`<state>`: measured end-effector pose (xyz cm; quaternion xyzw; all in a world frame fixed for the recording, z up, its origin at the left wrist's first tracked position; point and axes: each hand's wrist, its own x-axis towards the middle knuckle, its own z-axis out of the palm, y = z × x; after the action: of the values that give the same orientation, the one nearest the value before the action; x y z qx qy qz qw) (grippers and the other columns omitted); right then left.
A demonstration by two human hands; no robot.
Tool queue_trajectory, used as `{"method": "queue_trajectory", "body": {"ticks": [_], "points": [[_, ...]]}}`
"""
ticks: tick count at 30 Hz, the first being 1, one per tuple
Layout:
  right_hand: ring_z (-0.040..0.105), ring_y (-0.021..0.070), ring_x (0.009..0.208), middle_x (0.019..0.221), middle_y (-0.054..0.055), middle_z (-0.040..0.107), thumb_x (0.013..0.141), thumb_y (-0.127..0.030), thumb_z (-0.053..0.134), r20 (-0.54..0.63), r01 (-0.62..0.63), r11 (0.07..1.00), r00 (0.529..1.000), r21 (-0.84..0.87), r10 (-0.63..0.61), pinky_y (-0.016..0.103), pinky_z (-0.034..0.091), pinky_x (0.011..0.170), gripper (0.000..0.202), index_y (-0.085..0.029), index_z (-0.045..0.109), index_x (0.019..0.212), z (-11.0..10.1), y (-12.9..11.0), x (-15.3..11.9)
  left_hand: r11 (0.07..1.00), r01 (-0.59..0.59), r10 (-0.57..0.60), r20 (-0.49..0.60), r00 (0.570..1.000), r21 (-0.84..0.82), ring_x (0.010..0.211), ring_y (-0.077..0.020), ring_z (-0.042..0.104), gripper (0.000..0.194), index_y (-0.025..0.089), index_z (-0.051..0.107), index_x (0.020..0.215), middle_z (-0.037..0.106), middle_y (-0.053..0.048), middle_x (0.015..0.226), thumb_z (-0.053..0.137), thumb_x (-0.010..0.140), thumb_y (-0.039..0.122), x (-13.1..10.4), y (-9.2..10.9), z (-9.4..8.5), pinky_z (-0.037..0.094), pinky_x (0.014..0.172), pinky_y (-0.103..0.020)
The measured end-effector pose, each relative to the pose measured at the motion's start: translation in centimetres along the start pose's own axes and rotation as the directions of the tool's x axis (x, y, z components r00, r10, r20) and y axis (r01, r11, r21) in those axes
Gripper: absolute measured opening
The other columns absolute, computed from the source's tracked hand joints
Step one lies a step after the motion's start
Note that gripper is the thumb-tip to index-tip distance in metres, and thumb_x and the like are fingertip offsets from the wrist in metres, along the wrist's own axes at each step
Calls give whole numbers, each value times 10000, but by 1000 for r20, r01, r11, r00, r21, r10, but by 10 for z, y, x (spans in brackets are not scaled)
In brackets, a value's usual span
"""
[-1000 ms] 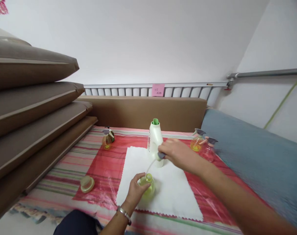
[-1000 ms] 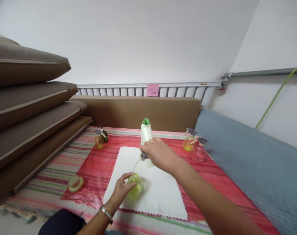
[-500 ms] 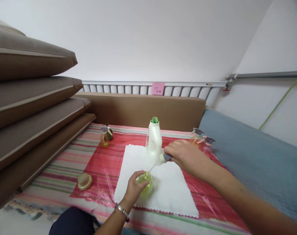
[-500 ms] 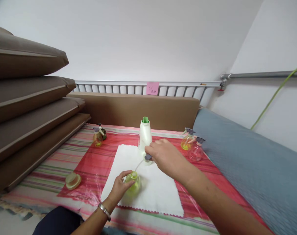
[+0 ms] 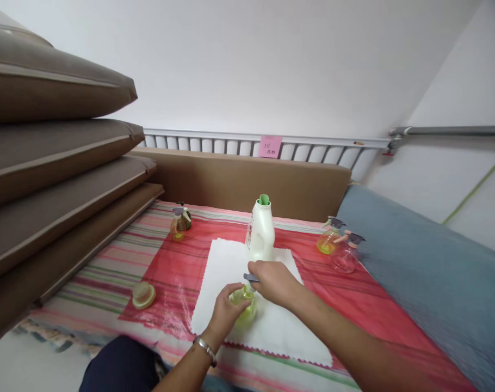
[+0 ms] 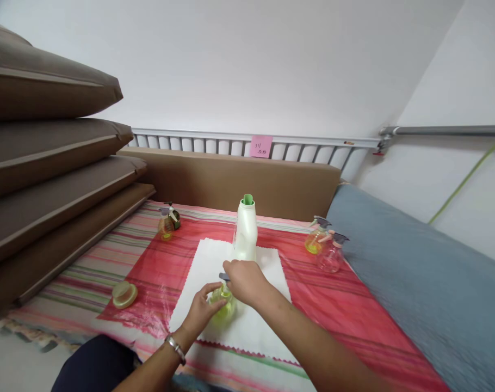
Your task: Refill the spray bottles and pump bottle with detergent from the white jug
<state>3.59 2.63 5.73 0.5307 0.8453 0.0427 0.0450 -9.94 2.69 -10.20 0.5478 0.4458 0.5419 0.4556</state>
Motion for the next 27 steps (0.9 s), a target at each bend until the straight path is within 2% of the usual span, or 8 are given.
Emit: {"method": "queue_trajectory", "body": {"ticks": [4,10,16,21,23,27], "points": [[639,188,743,853,22,685,781,-249,568,8,-27,999,1000,31,26,261,350,553,97,-192,574,860,-8,3,-1,1000,-3,3,-9,1000,0,998,-243,604,332,168,689,908,688,-87,992,755,583,156,-1,2,1,420,956,-390],[631,214,791,878,67,677,788,-197,527,-17,-47,998,999,39,48,271,303,554,83,-193,569,859,-18,2,-8,1000,-21,21,6,1000,8,997,-244,600,334,177,687,920,685,-84,996,753,593,162,0,1,1,411,960,-393],[602,202,812,835,49,686,752,-169,578,26,69,994,997,90,-72,272,331,611,81,-202,613,817,-4,-11,-1,999,-35,35,21,999,24,962,-236,604,305,173,682,914,688,-69,965,739,614,173,0,0,1,425,932,-384],[587,177,830,827,25,674,763,-166,587,31,35,985,999,167,-40,260,367,637,84,-207,616,831,6,-4,3,999,-32,32,17,999,32,958,-230,605,324,175,677,926,688,-59,964,743,610,167,0,-3,2,431,920,-372],[589,169,819,832,17,660,798,-211,580,48,12,981,999,192,-22,277,407,662,69,-189,612,856,7,-1,4,999,-30,29,6,1000,34,964,-232,601,322,173,675,911,685,-61,965,753,598,168,1,-6,3,429,924,-377],[598,161,785,845,11,635,858,-338,545,91,-46,975,995,216,27,335,479,695,197,-157,599,918,9,2,6,999,-32,32,-1,999,38,979,-227,594,327,176,670,914,673,-63,975,751,598,169,1,-12,5,419,939,-383]]}}
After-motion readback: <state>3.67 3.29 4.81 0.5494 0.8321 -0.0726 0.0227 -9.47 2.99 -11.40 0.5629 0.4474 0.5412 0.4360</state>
